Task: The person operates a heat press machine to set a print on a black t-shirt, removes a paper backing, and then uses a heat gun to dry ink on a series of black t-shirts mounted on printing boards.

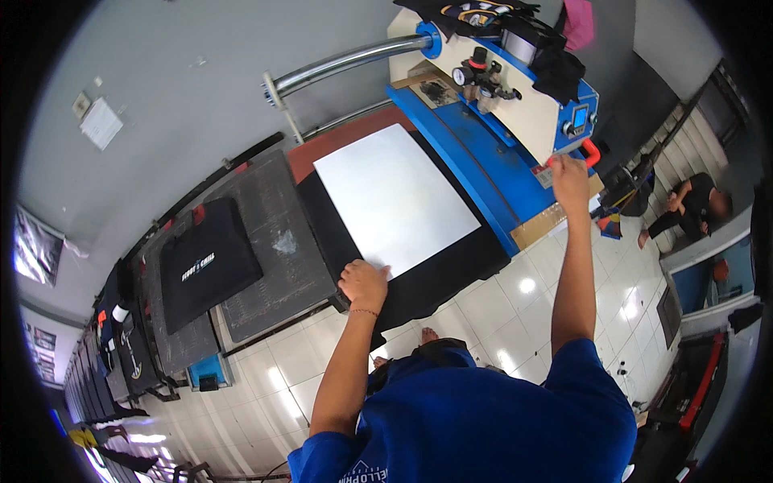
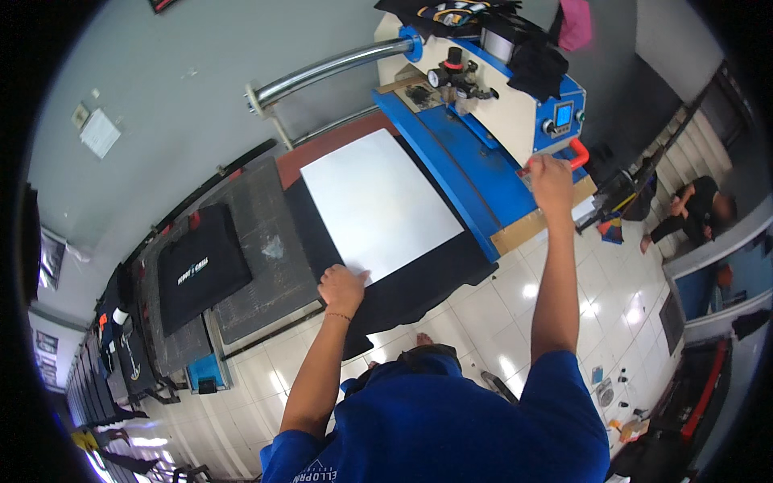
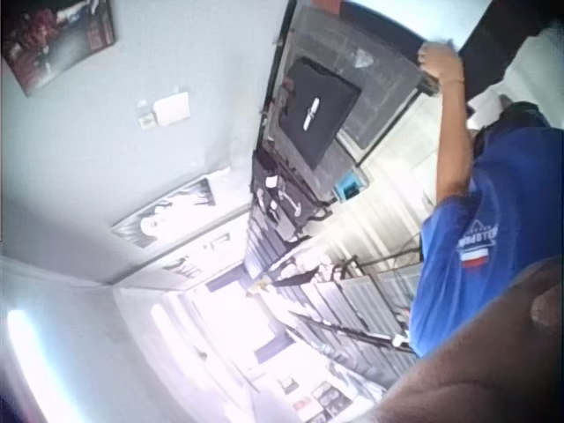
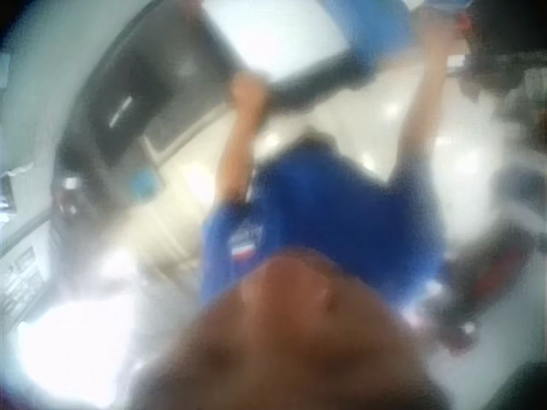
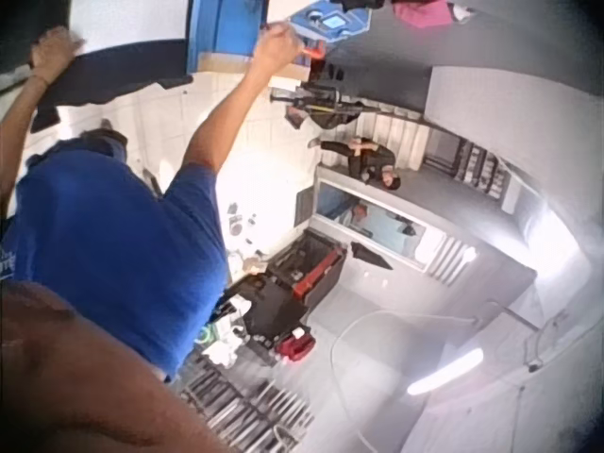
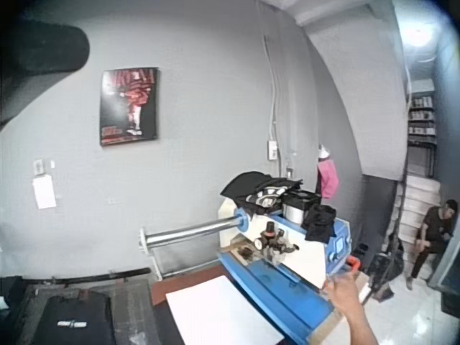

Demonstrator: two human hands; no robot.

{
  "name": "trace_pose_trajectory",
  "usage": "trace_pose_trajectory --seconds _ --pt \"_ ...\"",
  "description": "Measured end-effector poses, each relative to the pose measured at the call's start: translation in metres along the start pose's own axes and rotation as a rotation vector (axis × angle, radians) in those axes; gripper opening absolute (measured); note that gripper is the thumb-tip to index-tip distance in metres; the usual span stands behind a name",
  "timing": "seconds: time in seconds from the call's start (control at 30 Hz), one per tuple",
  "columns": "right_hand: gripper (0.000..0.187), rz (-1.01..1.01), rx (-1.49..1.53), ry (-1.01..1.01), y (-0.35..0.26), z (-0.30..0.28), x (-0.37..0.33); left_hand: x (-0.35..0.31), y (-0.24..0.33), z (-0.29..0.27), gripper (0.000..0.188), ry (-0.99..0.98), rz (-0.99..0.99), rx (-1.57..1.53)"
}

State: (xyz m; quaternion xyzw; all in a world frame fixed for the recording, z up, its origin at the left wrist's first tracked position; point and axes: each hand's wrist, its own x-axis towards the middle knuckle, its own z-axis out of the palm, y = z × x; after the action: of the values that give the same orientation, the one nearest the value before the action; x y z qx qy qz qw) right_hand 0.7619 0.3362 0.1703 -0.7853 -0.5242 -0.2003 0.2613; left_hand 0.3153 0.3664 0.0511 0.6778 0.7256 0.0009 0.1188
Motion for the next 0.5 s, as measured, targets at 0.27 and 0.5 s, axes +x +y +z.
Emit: trace_pose_trajectory --seconds 0.27,0.5 --pt "0.043 0.088 -0.119 0.096 0.027 0.001 0.018 0.008 0.022 -0.005 0.050 -0.114 -0.175 -0.080" --pt "0.046 0.100 -0.128 0.097 0.050 0.010 0.037 0.014 0.020 0.009 0.030 -0.057 -0.274 -0.288"
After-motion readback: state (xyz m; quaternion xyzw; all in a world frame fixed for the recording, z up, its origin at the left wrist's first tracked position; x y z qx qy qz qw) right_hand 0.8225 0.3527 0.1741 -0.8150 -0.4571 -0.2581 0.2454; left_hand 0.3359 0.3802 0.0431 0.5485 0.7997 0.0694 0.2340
